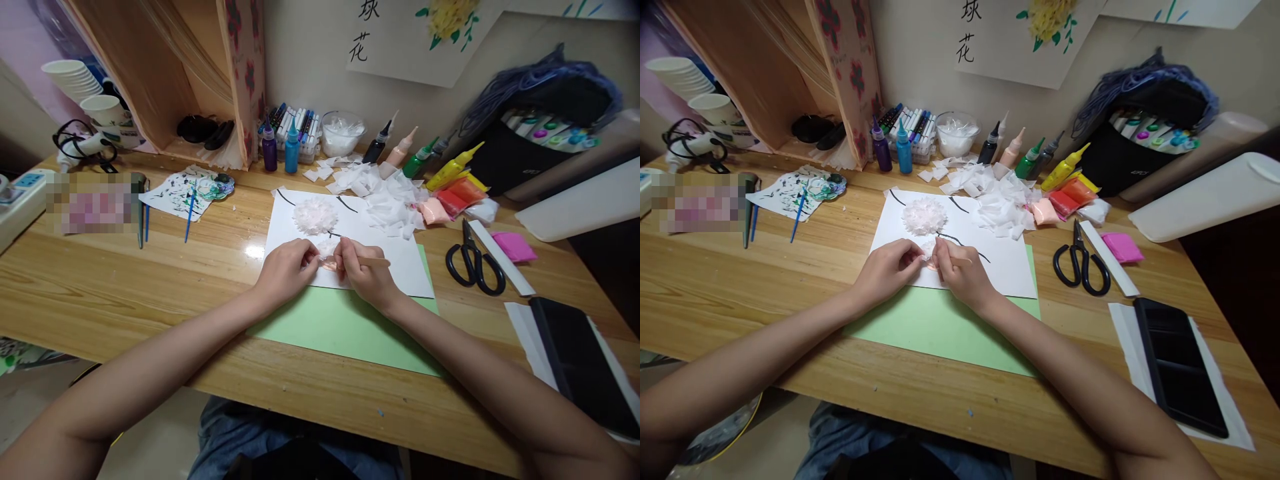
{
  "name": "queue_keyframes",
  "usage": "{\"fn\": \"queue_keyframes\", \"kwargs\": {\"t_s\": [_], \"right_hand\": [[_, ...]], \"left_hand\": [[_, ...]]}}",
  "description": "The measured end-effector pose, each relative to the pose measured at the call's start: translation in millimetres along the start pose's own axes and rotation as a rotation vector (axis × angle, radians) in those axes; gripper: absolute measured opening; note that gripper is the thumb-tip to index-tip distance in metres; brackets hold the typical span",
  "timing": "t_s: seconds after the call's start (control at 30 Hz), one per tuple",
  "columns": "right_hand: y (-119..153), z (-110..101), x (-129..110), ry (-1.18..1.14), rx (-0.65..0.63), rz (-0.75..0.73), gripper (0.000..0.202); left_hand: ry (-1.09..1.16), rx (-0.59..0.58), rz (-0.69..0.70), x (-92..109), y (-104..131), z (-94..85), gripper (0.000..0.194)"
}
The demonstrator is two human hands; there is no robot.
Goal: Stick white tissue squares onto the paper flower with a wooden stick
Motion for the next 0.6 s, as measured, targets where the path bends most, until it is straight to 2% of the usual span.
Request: {"fn": "queue_keyframes", "kwargs": {"t_s": [0.1, 0.23, 0.43, 0.6], "right_hand": [[-1, 1, 1, -0.078, -0.011, 0.094, 0.046], [6, 4, 11, -0.272, 0.049, 0.147, 0.046], [12, 1, 11, -0.200, 0.121, 0.010, 0.048], [11, 1, 10, -0.179, 0.114, -0.011, 0.047]], "left_hand": [[-0.020, 0.014, 0.000, 0, 0, 0.7, 0.014], [-0.034, 0.030, -0.020, 0, 0, 1.1, 0.014], [-0.010, 0.028, -0.028, -1, 0, 0.5, 0.014], [-0.006, 0.034, -0.025, -1, 1, 0.6, 0.014]]}}
Point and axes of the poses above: each hand's wrist, its own y-axis away from the middle knuckle, its own z-axis out of the palm, x = y × z, the point moved 4 cm from there along -y, towards the middle knuckle, and after that the axes turned 3 degrees about y, right-handed, at the moved point
